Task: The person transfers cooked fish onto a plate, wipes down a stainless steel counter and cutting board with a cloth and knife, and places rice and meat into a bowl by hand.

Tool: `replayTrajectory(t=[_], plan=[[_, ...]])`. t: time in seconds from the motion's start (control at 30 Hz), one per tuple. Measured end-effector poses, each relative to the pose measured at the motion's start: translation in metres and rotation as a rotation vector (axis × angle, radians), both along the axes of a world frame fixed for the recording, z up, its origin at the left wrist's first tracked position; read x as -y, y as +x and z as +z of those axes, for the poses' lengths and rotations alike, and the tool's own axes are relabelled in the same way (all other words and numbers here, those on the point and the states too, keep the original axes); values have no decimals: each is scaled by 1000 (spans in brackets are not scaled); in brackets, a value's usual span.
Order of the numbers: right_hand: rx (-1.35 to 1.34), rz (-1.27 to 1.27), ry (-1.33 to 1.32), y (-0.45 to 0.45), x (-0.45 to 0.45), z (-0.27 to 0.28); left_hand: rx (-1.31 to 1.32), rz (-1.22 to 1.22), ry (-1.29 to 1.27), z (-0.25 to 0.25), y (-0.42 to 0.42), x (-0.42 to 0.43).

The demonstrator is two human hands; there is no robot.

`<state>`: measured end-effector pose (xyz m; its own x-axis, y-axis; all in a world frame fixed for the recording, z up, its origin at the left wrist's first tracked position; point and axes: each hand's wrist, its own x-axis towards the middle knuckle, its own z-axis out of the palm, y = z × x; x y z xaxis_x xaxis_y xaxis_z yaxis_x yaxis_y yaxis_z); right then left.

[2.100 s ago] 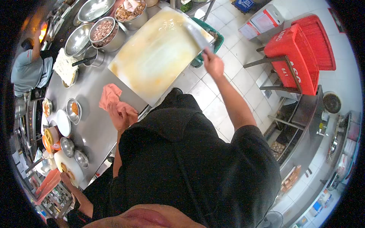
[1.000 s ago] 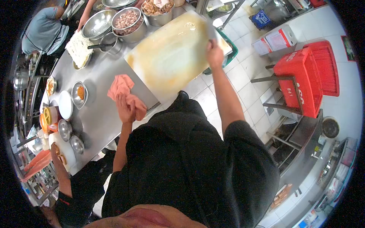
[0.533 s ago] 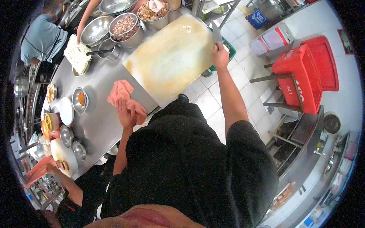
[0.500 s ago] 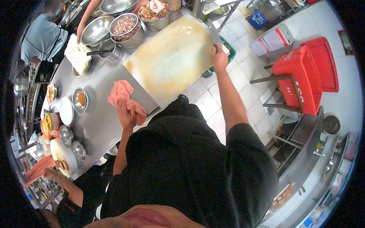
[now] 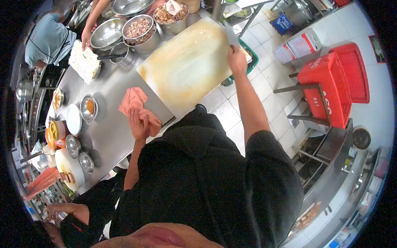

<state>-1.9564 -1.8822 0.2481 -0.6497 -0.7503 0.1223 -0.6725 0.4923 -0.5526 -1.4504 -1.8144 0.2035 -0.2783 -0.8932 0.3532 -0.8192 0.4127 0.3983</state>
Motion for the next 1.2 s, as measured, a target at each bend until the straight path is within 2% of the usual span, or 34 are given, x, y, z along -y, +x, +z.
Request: replayTrajectory(t=[0.03,0.13,0.2,0.33,0.4,0.5,0.6,0.63,0.73,0.8,0.83,0.93,0.97,1.0,1.03,1.13,1.2], plan=[[48,27,21,21,-5,12,-8,-1,-3,0,0,0],[1,247,93,83,-15,-12,-2,-2,6,2,1,-1],[-9,223,105,82,-7,-14,12,-6,9,1,0,0],[-49,79,82,-1,25,-26,24,0,23,-2,1,0],[-44,10,71,-28,22,-3,10,6,31,-3,0,0],[31,111,39,10,4,3,1,14,28,-3,0,-1],[-22,311,81,72,-15,-7,29,14,28,-3,2,-3],[-9,276,35,59,-10,-22,33,15,26,-4,2,-2],[103,40,36,-3,0,-20,28,22,23,-6,2,-1],[3,-40,69,-26,-2,-2,19,23,24,-8,0,-2],[-22,-24,5,-19,-8,-4,18,25,23,-8,0,-2],[132,231,106,58,-24,-12,43,34,26,-5,-2,0],[33,354,117,89,-32,-28,56,32,26,-2,-2,2],[77,448,11,123,-43,-24,52,34,29,-2,-3,3],[45,558,59,144,-48,-17,46,32,33,-2,-4,4],[68,524,119,135,-41,-10,48,30,24,-5,-7,8],[85,328,180,76,-25,-22,47,42,10,-6,-8,9]])
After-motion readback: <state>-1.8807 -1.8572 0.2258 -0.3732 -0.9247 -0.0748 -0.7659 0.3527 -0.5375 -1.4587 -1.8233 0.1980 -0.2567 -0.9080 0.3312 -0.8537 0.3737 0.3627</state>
